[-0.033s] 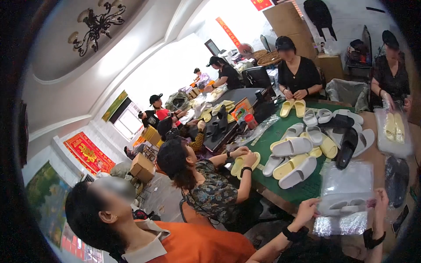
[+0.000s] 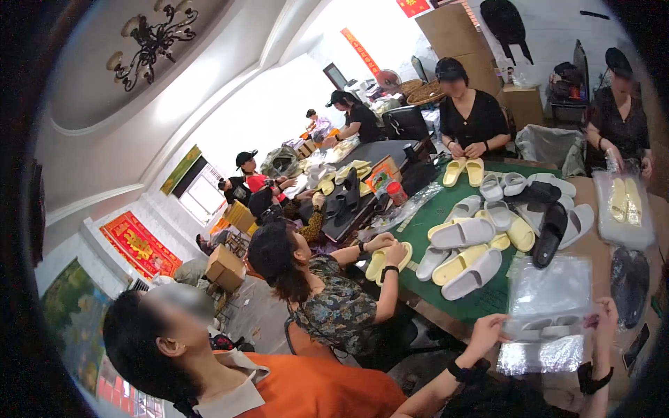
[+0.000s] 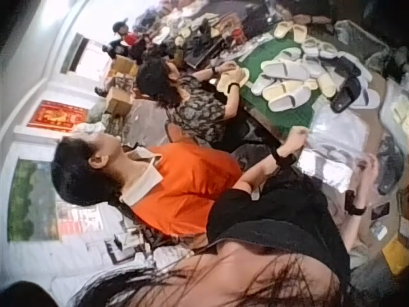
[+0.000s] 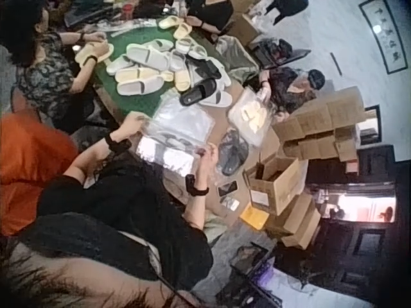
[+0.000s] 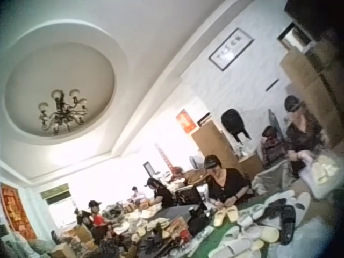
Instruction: Packing slippers and slides into individual plastic bags and then placing them into a large collection bag.
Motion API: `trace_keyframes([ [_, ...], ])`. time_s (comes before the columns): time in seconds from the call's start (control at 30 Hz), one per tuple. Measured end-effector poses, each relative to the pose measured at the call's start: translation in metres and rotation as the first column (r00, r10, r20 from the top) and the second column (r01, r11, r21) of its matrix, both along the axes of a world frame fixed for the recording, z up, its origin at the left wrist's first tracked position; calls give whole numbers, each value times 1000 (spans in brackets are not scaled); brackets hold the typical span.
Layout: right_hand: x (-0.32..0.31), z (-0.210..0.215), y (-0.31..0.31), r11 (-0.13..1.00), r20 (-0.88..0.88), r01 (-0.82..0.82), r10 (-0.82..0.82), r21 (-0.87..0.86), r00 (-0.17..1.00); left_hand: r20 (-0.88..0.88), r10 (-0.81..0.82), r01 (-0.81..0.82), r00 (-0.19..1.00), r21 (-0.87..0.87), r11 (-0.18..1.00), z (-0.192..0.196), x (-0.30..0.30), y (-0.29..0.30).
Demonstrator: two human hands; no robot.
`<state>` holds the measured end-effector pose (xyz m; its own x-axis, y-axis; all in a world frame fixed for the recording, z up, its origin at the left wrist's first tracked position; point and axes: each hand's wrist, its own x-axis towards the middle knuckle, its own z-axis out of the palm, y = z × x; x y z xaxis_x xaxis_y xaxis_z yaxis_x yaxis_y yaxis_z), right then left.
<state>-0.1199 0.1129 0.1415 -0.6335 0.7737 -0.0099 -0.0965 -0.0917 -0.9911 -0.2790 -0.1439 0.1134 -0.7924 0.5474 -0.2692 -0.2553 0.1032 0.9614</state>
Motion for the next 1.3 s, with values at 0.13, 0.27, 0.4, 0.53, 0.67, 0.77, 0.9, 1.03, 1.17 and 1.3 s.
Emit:
trace_keyframes([
  [0.13, 3, 3, 5, 996, 44, 85, -84, -17, 996, 108, -15, -3, 994, 165, 986, 9, 0, 7],
  [0.27, 18, -37, 35, 997, 26, -79, 79, 5, 997, -66, -33, 45, 997, 201, 979, -22, 4, 16],
  [0.4, 25, -7, 8, 765, 262, 13, -237, 644, 936, -102, -14, 32, 995, 171, 985, -1, 16, 28],
  [0.53, 33, 71, -38, 268, 516, -473, -119, 839, 848, -157, -131, 155, 979, 154, 976, 11, 34, 43],
  [0.67, 12, 71, -55, 131, 601, -592, -44, 795, 798, -442, -250, 259, 861, -40, 965, 13, 40, 47],
  [0.77, 15, 69, -58, 44, 537, -536, -97, 843, 838, -520, -296, 318, 801, -48, 947, 46, 51, 50],
  [0.9, 25, 67, -60, 56, 475, -474, -202, 879, 856, -552, -313, 368, 773, -12, 930, 54, 54, 49],
  [1.03, 32, 42, -51, 260, 646, -620, -20, 740, 763, -564, -325, 453, 760, 100, 886, 84, 65, 57],
  [1.17, 43, 38, -39, 455, 521, -502, 93, 736, 848, -591, -276, 454, 758, 174, 874, 76, 65, 65],
  [1.3, 37, 30, 20, 486, 572, -427, -197, 762, 796, -536, -93, 284, 839, 286, 915, 103, 72, 81],
])
